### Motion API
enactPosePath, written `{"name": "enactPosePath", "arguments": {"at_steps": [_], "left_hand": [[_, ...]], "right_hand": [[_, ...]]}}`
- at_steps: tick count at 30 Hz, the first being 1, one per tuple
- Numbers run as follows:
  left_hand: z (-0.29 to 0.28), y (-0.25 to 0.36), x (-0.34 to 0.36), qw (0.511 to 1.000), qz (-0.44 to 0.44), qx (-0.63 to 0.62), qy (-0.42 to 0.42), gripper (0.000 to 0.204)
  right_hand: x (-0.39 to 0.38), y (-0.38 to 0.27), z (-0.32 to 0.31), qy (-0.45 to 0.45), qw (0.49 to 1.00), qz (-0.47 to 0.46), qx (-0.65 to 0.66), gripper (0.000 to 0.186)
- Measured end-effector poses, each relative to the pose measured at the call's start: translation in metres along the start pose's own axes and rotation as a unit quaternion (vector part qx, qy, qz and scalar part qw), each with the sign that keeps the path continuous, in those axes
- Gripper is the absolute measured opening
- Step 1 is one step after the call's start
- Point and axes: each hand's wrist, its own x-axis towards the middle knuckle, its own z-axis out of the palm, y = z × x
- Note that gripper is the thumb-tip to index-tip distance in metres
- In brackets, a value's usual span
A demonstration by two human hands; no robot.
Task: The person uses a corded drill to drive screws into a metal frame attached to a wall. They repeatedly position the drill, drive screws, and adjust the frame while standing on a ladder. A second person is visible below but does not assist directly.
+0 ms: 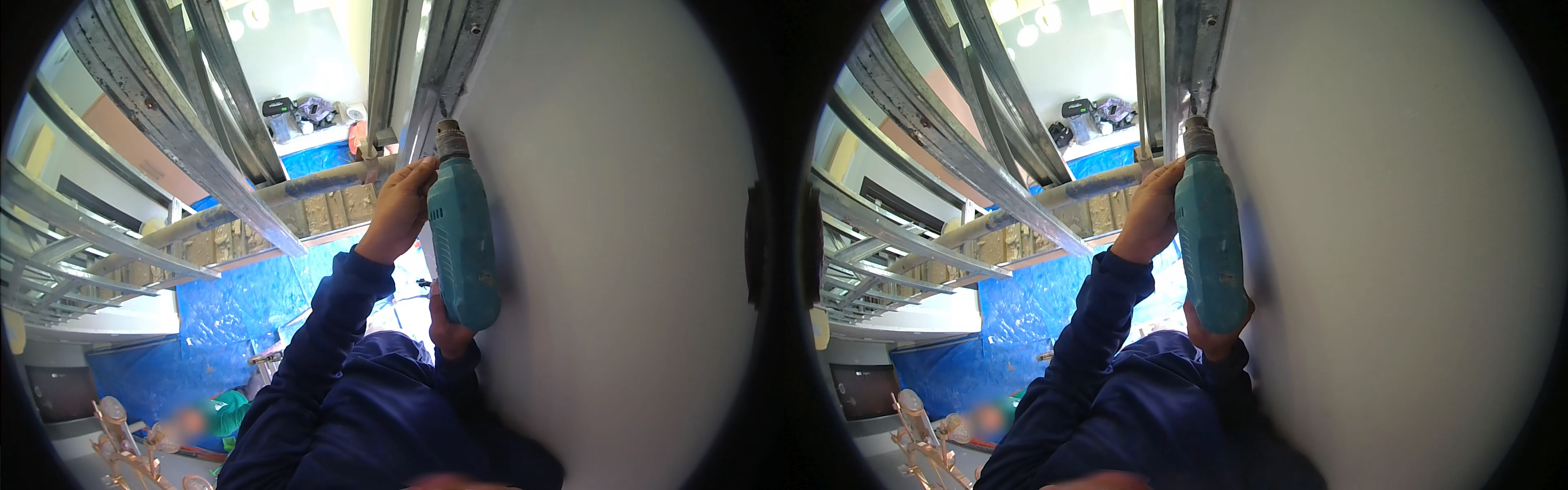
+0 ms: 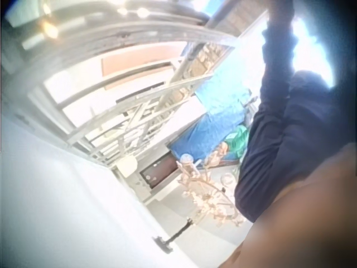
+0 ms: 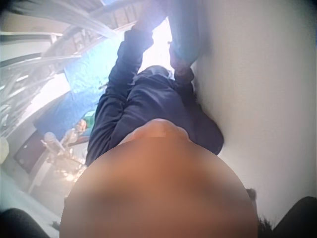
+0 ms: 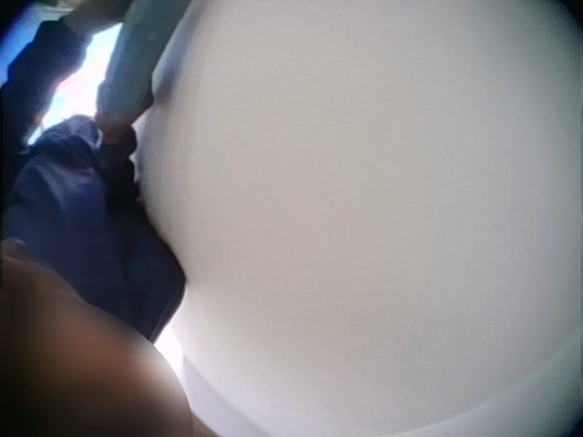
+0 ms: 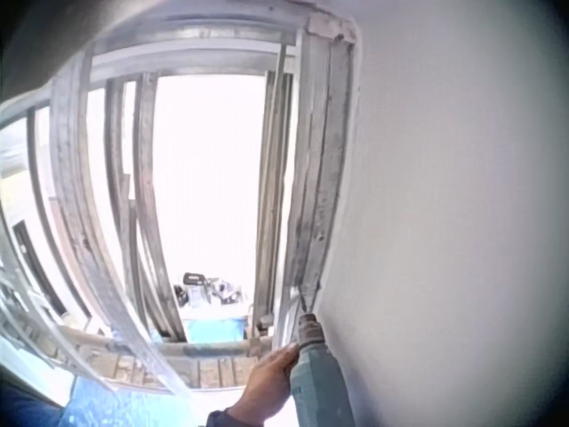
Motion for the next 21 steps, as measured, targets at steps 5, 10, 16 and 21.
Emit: {"name": "enactPosePath", "arguments": {"at_steps": [5, 10, 16, 21], "left_hand": [[0.019, -0.001, -0.011, 0.996, 0.049, 0.07, 0.027, 0.044], [0.029, 0.003, -0.015, 0.988, 0.082, 0.127, 0.036, 0.055], [0.031, 0.001, -0.014, 0.981, 0.108, 0.153, 0.05, 0.058], [0.032, 0.0, -0.014, 0.981, 0.113, 0.152, 0.043, 0.058]], "right_hand": [[0.002, -0.004, 0.0, -0.013, 0.997, -0.027, -0.067, 0.032], [0.01, -0.011, 0.002, -0.017, 0.996, -0.02, -0.081, 0.032], [0.012, -0.013, -0.002, -0.027, 0.997, -0.021, -0.065, 0.032], [0.01, -0.014, -0.005, -0.03, 0.995, -0.017, -0.09, 0.035]]}}
